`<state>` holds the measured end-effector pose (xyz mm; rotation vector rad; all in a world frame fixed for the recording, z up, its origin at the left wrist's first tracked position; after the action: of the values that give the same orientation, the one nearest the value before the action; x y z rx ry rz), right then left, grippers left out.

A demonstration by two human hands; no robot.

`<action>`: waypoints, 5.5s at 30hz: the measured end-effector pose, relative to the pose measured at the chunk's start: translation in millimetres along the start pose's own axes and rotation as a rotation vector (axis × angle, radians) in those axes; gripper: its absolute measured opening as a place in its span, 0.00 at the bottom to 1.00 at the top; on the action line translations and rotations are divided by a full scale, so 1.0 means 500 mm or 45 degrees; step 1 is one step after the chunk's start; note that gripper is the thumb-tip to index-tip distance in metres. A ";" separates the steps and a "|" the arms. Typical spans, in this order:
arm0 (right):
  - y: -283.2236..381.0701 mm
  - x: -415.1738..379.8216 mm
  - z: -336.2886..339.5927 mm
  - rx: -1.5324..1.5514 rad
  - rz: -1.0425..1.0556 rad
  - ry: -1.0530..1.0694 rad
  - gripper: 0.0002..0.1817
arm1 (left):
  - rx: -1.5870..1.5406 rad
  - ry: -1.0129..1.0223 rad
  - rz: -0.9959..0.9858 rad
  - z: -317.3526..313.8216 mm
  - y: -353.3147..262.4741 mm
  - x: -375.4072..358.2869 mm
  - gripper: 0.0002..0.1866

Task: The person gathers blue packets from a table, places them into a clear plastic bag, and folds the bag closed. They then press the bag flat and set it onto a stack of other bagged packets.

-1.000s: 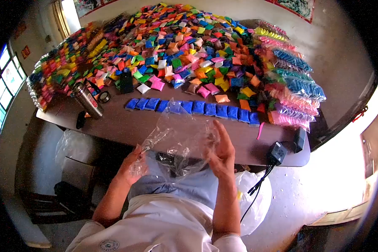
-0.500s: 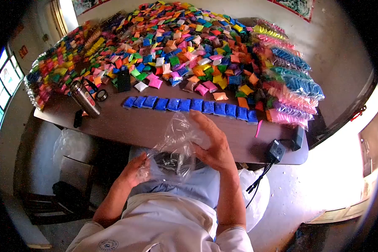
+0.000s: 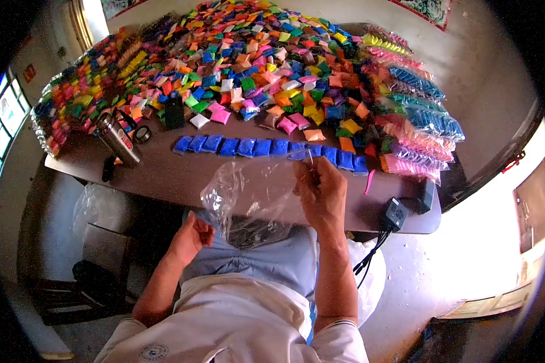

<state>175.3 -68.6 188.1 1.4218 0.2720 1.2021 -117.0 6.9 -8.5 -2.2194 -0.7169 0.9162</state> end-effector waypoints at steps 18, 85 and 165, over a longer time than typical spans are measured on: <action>-0.074 -0.033 -0.014 -0.152 -0.138 -0.136 0.09 | 0.229 0.065 -0.256 -0.067 -0.041 -0.011 0.24; -0.043 -0.149 -0.196 -0.163 0.098 0.368 0.08 | 0.427 0.006 -0.324 -0.062 -0.028 0.033 0.24; -0.093 -0.199 -0.291 -0.060 0.491 0.817 0.19 | 0.458 -0.197 -0.365 -0.069 -0.005 0.053 0.20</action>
<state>41.6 -43.2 67.2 1.0353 0.4154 1.9610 -75.5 14.9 1.8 -1.6964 -0.8423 0.9886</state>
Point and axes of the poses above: each hand's wrist, its own x-axis towards the middle knuckle, its own z-axis out of the back of the hand, y = z × x, the point moved 6 cm from there along x, towards the middle knuckle, and after that the axes turned 8 degrees about z, right-handed, at the moved point
